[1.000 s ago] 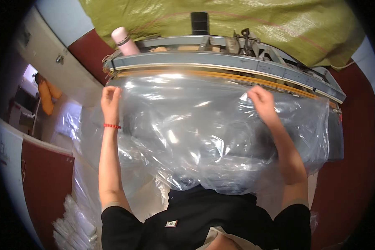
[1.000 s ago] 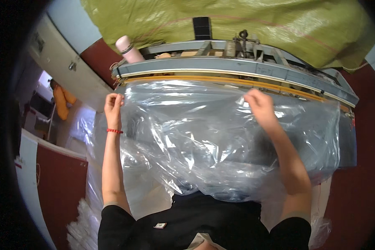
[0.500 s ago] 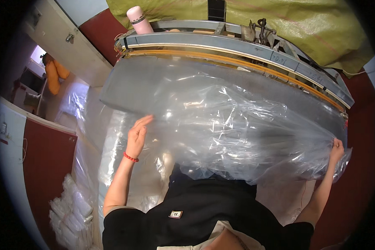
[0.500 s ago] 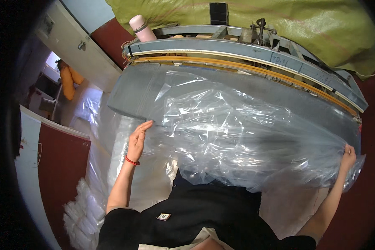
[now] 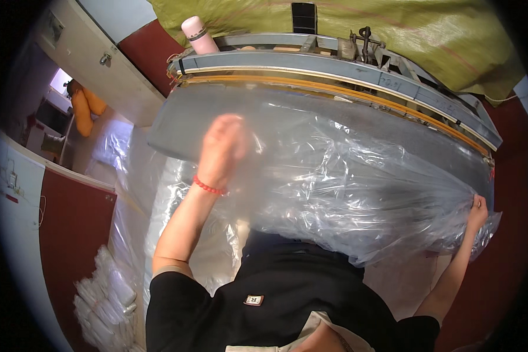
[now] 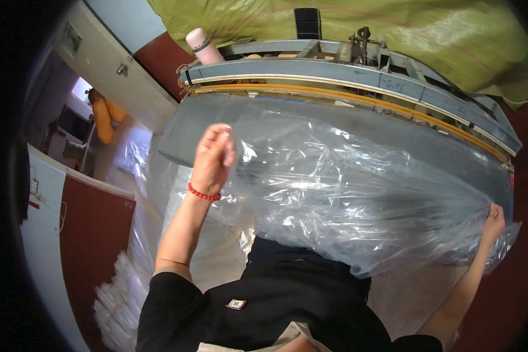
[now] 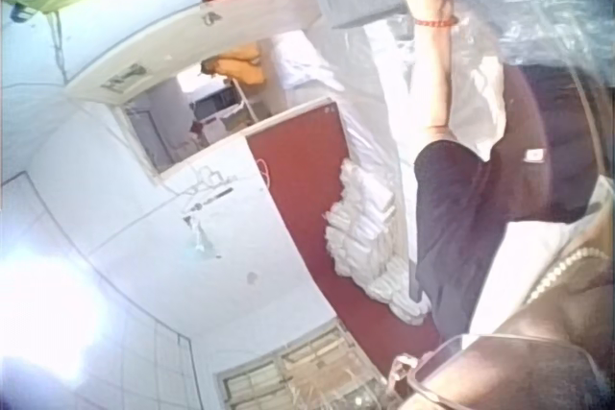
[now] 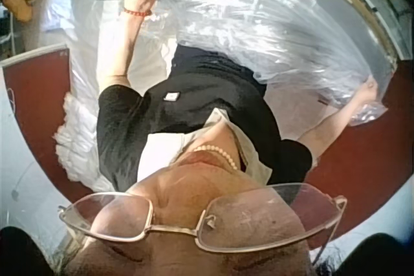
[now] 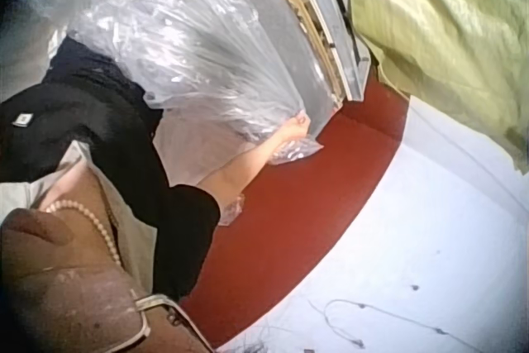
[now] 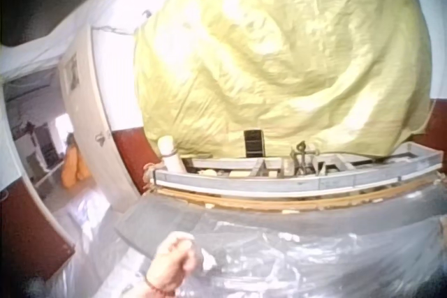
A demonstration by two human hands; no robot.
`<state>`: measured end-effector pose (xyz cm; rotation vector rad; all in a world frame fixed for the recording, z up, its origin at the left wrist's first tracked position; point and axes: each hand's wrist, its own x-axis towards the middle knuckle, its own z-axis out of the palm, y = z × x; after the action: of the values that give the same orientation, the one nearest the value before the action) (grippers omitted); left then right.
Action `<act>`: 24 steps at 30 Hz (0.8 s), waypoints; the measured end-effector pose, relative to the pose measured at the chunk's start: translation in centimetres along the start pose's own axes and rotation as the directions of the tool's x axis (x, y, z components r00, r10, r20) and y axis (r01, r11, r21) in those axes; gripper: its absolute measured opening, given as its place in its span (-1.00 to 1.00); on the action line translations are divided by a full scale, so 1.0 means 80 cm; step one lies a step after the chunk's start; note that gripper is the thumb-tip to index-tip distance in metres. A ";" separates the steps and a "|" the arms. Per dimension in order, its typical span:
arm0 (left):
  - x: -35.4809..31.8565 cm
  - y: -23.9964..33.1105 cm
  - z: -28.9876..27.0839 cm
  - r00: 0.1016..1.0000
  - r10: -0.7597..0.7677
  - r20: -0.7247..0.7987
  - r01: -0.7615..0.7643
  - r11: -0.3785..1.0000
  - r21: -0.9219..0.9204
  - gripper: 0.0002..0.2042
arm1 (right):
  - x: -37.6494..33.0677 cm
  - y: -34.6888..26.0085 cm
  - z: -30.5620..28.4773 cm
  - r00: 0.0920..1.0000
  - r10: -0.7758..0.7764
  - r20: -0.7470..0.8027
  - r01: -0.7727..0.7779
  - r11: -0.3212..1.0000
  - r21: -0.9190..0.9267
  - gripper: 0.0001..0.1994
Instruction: Sealing plastic bags using a heat sealer machine.
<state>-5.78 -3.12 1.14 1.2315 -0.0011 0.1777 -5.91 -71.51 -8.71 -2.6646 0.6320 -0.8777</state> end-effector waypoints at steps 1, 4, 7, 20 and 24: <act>0.005 0.012 0.001 0.995 0.095 -0.015 -0.095 0.995 -0.018 -0.87 | -0.001 -0.003 -0.002 1.000 0.002 0.002 -0.002 1.000 -0.005 -0.78; 0.022 0.016 -0.020 0.981 0.168 -0.101 -0.150 0.975 0.163 -0.79 | -0.001 0.005 -0.003 1.000 -0.020 -0.008 0.020 1.000 0.009 -0.78; 0.041 -0.036 -0.103 0.959 0.009 -0.282 0.156 0.817 0.555 -0.74 | 0.002 -0.008 0.002 0.999 -0.041 -0.006 0.041 0.998 0.057 -0.77; 0.031 0.024 -0.075 0.995 0.089 0.040 -0.081 0.984 -0.158 -0.78 | -0.008 -0.022 -0.013 0.999 0.033 0.000 -0.033 0.999 0.042 -0.75; 0.023 -0.036 -0.148 0.955 -0.069 -0.287 0.222 0.809 0.544 -0.73 | -0.005 -0.024 -0.004 1.000 0.020 -0.018 -0.019 0.998 0.063 -0.76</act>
<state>-4.71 7.30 -5.32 1.7993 0.4003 0.2071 -5.74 -69.71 -7.94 -2.5936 0.6231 -0.9024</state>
